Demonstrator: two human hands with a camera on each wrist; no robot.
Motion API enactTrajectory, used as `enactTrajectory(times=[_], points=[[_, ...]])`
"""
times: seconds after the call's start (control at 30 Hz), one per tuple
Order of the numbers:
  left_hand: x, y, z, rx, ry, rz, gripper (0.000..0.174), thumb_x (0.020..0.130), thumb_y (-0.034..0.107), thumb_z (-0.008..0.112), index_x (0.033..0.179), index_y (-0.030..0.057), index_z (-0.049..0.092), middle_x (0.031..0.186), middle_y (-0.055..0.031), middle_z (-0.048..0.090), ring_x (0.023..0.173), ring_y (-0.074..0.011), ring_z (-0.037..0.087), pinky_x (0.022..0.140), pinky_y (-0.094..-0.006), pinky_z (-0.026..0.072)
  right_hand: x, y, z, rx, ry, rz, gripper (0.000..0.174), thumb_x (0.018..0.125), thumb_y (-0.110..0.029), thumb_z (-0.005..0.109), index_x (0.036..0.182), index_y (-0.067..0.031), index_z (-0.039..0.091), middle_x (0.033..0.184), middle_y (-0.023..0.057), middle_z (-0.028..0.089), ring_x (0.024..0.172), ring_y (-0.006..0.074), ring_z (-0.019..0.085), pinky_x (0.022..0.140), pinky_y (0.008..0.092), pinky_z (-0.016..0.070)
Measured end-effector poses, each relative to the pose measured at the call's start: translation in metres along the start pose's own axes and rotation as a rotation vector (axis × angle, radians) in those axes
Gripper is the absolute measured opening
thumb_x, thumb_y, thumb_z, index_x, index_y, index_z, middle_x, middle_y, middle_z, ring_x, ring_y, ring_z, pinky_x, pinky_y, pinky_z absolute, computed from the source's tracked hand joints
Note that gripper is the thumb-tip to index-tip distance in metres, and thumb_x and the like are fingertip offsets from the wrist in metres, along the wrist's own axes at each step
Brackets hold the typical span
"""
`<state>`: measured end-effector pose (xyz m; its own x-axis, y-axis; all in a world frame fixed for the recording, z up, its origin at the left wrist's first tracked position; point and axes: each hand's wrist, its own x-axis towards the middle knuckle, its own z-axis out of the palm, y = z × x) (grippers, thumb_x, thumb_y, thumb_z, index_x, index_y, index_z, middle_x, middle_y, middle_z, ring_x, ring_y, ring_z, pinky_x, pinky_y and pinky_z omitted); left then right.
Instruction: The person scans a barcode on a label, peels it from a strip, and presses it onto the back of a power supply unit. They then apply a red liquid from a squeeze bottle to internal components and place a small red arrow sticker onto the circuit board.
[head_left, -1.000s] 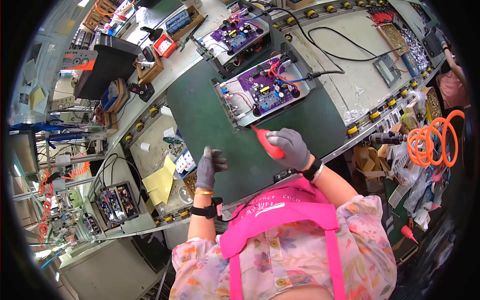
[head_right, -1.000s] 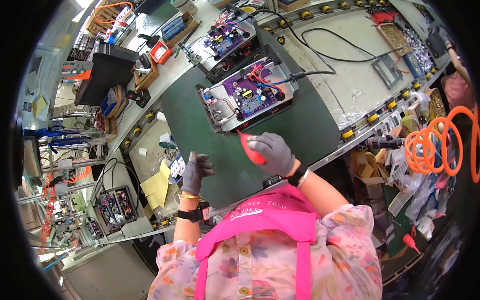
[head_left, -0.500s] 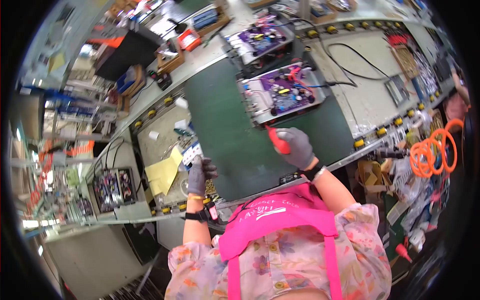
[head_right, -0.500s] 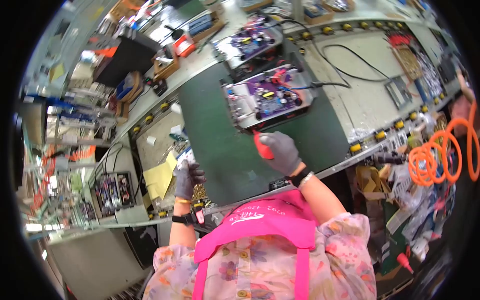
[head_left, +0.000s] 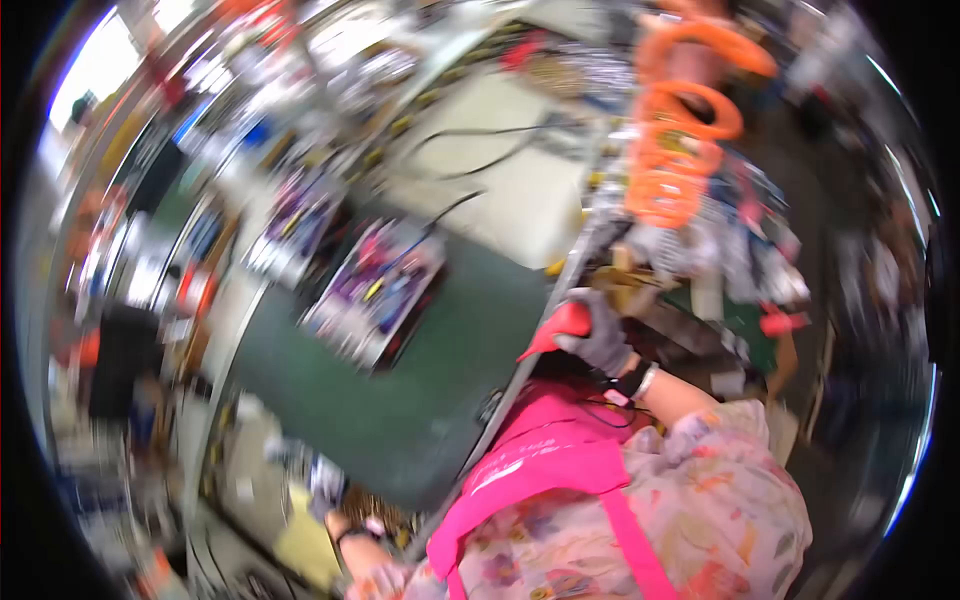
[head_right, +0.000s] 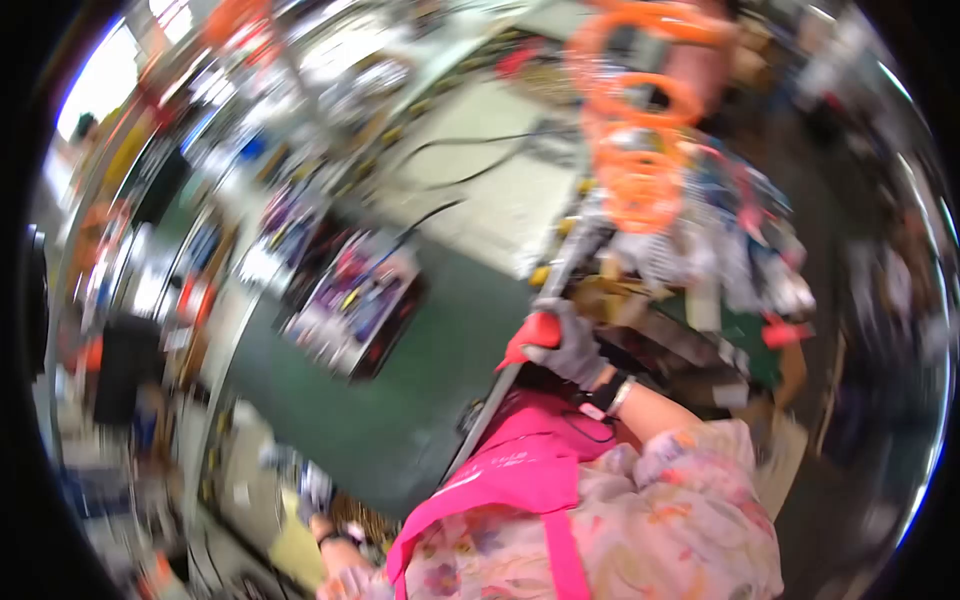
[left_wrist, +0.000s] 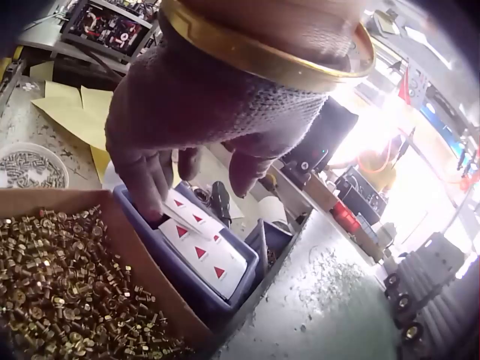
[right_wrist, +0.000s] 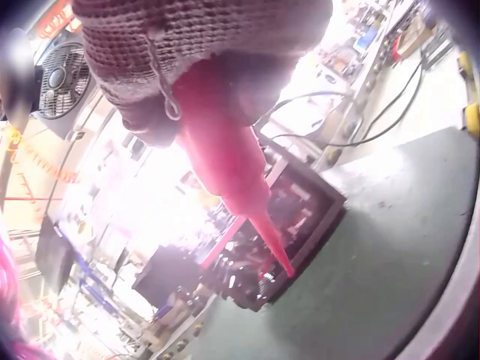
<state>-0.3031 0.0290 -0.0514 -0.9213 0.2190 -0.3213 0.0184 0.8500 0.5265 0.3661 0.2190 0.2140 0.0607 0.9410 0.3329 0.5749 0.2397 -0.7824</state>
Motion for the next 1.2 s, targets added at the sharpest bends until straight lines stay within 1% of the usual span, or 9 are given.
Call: enactTrajectory(times=[0.13, 0.47, 0.6, 0.7, 0.73, 0.77, 0.83, 0.9, 1.2], points=[[-0.092, 0.099, -0.009, 0.372, 0.134, 0.108, 0.070, 0.065, 0.056, 0.075, 0.107, 0.0006, 0.064, 0.094, -0.0172, 0.067, 0.078, -0.0330, 0.063, 0.073, -0.0410, 0.0517, -0.038, 0.066, -0.042, -0.059, 0.177, 0.199, 0.051, 0.067, -0.022, 0.078, 0.108, -0.0091, 0.052, 0.098, 0.0092, 0.058, 0.093, 0.0231, 0.059, 0.084, 0.0339, 0.0467], [-0.107, 0.117, 0.004, 0.128, -0.156, 0.296, 0.045, 0.082, 0.033, 0.060, 0.118, 0.0051, 0.059, 0.109, -0.0158, 0.063, 0.096, -0.0295, 0.060, 0.083, -0.0398, 0.0488, -0.090, 0.215, -0.172, -0.422, 0.580, 0.958, 0.043, 0.071, -0.033, 0.075, 0.101, -0.0067, 0.060, 0.092, 0.0112, 0.065, 0.083, 0.0232, 0.061, 0.078, 0.0364, 0.0487], [-0.145, 0.135, -0.015, 0.078, -0.456, 0.588, 0.039, 0.085, 0.027, 0.054, 0.117, 0.0048, 0.059, 0.112, -0.0138, 0.062, 0.100, -0.0255, 0.059, 0.086, -0.0361, 0.0462, -0.109, 0.359, -0.246, -0.578, 0.373, 0.872, 0.043, 0.076, -0.038, 0.064, 0.096, 0.0003, 0.063, 0.092, 0.0190, 0.065, 0.083, 0.0366, 0.059, 0.076, 0.0429, 0.0468], [-0.172, 0.146, -0.032, 0.116, -0.358, 0.638, 0.035, 0.087, 0.022, 0.049, 0.116, 0.0045, 0.059, 0.113, -0.0123, 0.062, 0.103, -0.0225, 0.058, 0.089, -0.0333, 0.0442, -0.138, 0.513, -0.300, -1.041, -0.171, 0.631, 0.029, 0.083, -0.026, 0.058, 0.098, -0.0024, 0.063, 0.081, 0.0095, 0.064, 0.072, 0.0240, 0.059, 0.063, 0.0366, 0.0496], [-0.116, 0.077, -0.011, 0.387, -0.009, 0.306, 0.036, 0.079, 0.025, 0.060, 0.108, 0.0051, 0.064, 0.111, -0.0163, 0.063, 0.105, -0.0273, 0.058, 0.088, -0.0355, 0.0461, -0.118, 0.469, -0.282, -0.267, 0.262, 0.913, 0.027, 0.084, -0.024, 0.058, 0.098, -0.0012, 0.062, 0.079, 0.0072, 0.062, 0.068, 0.0222, 0.059, 0.060, 0.0355, 0.0497], [-0.100, 0.054, 0.003, 0.149, 0.067, 0.293, 0.032, 0.077, 0.019, 0.061, 0.108, 0.0096, 0.065, 0.103, -0.0175, 0.065, 0.100, -0.0301, 0.060, 0.088, -0.0372, 0.0454, -0.118, 0.471, -0.289, -0.001, 0.246, 0.955, 0.031, 0.083, -0.022, 0.061, 0.105, -0.0001, 0.060, 0.084, 0.0089, 0.063, 0.066, 0.0210, 0.058, 0.060, 0.0352, 0.0511], [-0.097, 0.057, 0.010, 0.257, 0.200, 0.246, 0.033, 0.076, 0.011, 0.058, 0.108, 0.0131, 0.065, 0.117, -0.0201, 0.057, 0.113, -0.0346, 0.050, 0.097, -0.0375, 0.0388, -0.098, 0.413, -0.262, -0.440, 0.374, 0.959, 0.046, 0.081, -0.018, 0.067, 0.121, -0.0007, 0.051, 0.092, 0.0112, 0.063, 0.067, 0.0216, 0.059, 0.059, 0.0381, 0.0536], [-0.111, 0.068, 0.005, 0.101, 0.245, 0.222, 0.029, 0.083, 0.010, 0.051, 0.109, 0.0116, 0.064, 0.119, -0.0210, 0.055, 0.113, -0.0342, 0.050, 0.096, -0.0350, 0.0381, -0.092, 0.389, -0.249, -0.270, 0.569, 1.074, 0.055, 0.080, -0.022, 0.071, 0.126, -0.0020, 0.048, 0.102, 0.0132, 0.063, 0.076, 0.0248, 0.062, 0.058, 0.0401, 0.0537], [-0.101, 0.050, 0.021, -0.323, 0.297, 0.232, 0.019, 0.082, 0.005, 0.059, 0.100, 0.0041, 0.065, 0.094, -0.0129, 0.068, 0.085, -0.0229, 0.064, 0.079, -0.0314, 0.0479, -0.089, 0.382, -0.275, -0.200, 0.250, 1.134, 0.040, 0.088, -0.019, 0.060, 0.119, 0.0031, 0.049, 0.099, 0.0146, 0.060, 0.078, 0.0237, 0.058, 0.068, 0.0353, 0.0509]])
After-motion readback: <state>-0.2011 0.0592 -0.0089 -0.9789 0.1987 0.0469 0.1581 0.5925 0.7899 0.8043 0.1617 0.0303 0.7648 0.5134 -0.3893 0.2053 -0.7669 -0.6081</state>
